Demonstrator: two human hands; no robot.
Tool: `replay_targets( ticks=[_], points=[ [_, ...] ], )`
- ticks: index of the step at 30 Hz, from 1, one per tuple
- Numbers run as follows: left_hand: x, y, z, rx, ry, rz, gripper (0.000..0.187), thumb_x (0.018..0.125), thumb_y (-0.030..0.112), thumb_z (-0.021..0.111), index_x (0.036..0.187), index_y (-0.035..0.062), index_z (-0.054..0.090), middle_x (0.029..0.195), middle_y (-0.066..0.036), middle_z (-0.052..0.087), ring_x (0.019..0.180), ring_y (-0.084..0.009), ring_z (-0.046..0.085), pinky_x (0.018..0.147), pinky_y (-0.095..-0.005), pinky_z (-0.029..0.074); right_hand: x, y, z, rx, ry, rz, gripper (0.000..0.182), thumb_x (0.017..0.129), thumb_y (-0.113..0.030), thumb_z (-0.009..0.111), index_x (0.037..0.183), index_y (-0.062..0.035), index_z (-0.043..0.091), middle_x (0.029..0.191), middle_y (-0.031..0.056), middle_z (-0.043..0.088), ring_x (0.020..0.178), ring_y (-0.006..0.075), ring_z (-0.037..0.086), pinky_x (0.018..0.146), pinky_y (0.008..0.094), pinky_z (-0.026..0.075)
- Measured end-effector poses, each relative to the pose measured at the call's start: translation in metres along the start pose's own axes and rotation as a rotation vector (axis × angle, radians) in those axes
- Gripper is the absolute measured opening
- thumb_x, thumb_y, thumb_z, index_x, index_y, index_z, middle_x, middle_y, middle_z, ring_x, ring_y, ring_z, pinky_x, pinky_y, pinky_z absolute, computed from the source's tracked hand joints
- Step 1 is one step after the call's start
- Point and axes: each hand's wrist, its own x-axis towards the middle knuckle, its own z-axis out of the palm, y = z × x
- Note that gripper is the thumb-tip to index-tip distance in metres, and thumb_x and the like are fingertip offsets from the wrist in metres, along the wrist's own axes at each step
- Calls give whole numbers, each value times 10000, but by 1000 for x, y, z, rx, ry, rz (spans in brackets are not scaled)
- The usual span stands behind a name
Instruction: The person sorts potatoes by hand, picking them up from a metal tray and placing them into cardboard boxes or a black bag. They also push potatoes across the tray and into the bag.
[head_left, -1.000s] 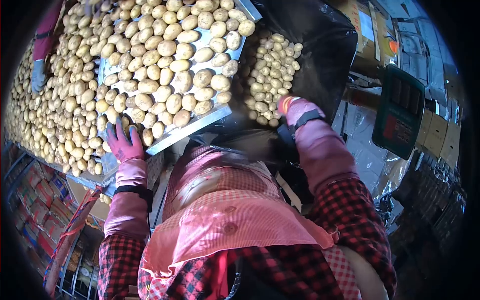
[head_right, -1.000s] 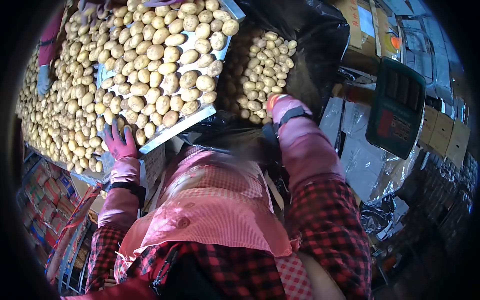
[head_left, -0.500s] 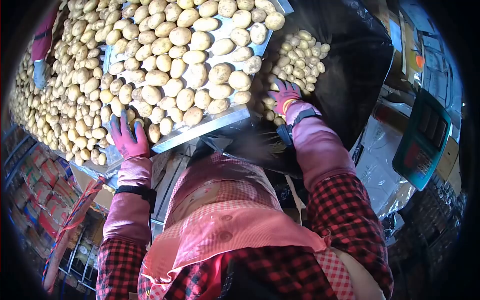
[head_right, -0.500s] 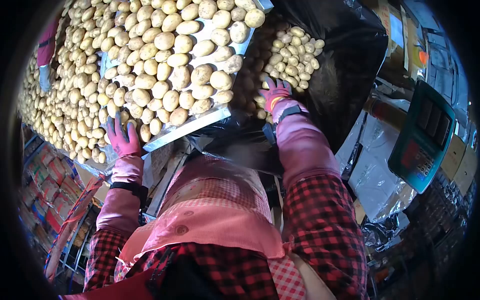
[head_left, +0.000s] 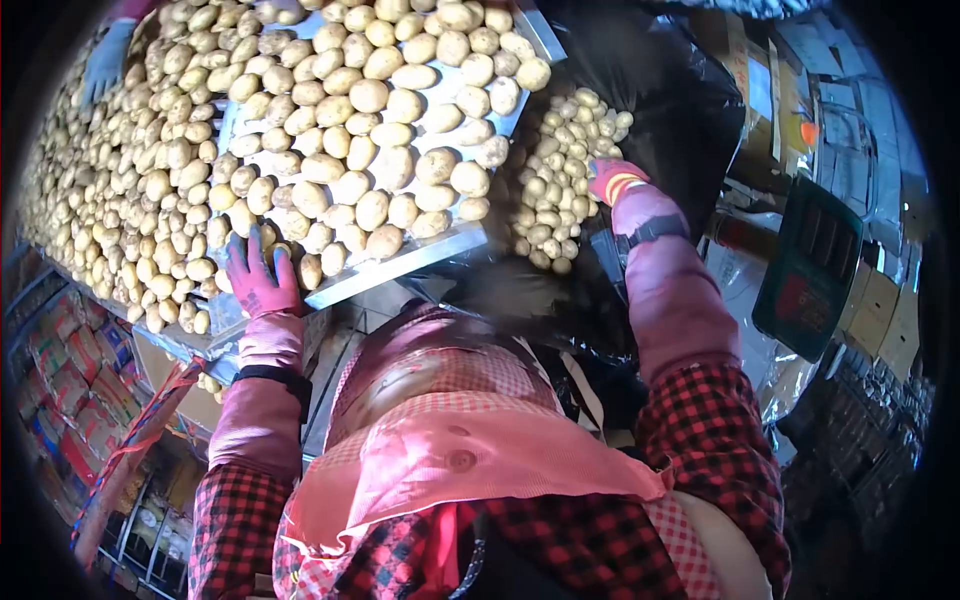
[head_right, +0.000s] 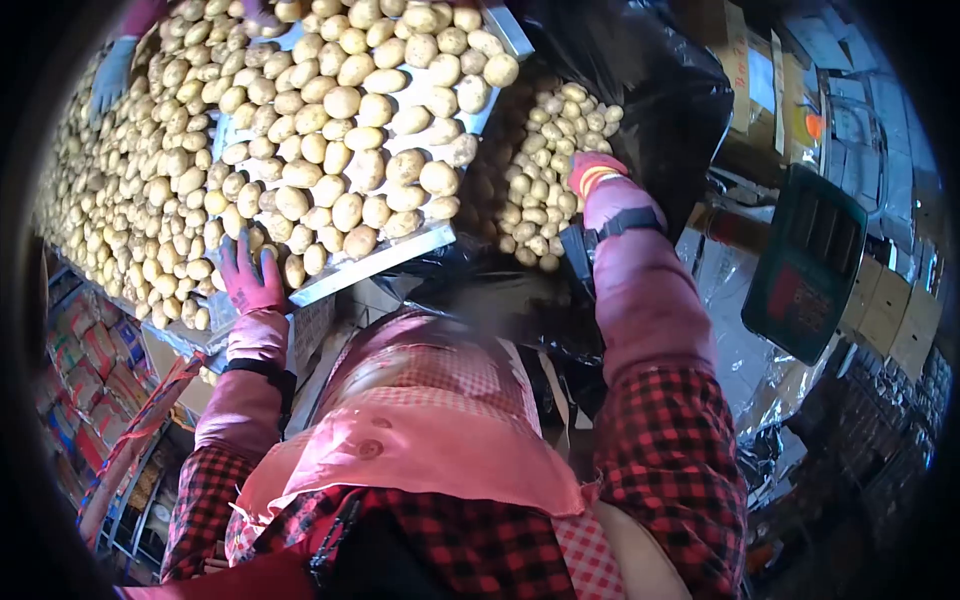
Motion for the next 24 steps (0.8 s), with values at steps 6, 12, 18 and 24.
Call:
replay_targets(
  ticks=[6,12,18,24],
  points=[
    [1,0,0,-43,7,-44,610,831,315,654,1396,140,504,1430,-245,426,1309,-431,406,1114,-539,272,-47,-39,-49,55,946,61,565,774,-286,694,1306,-158,551,1430,95,435,1310,328,415,1075,488,333],
    [-2,-5,6,-23,51,-42,612,828,316,656,1396,152,502,1435,-241,417,1293,-443,408,1112,-547,269,-75,-100,-69,519,929,-321,527,762,-108,689,1269,-170,558,1271,103,519,1102,351,550,966,433,457],
    [-1,-3,3,-65,54,-48,609,828,309,664,1397,164,502,1431,-259,417,1300,-450,401,1115,-537,270,-68,-142,-45,288,552,-208,645,763,-245,764,1340,-277,480,1230,123,514,1112,350,561,888,485,490],
    [0,0,-4,-71,21,-83,599,830,300,664,1388,149,508,1445,-248,405,1322,-435,384,1118,-534,262,-64,-110,-31,1711,291,-160,270,933,-95,539,1189,-77,623,909,100,712,606,177,641,548,298,510]
  ],
)
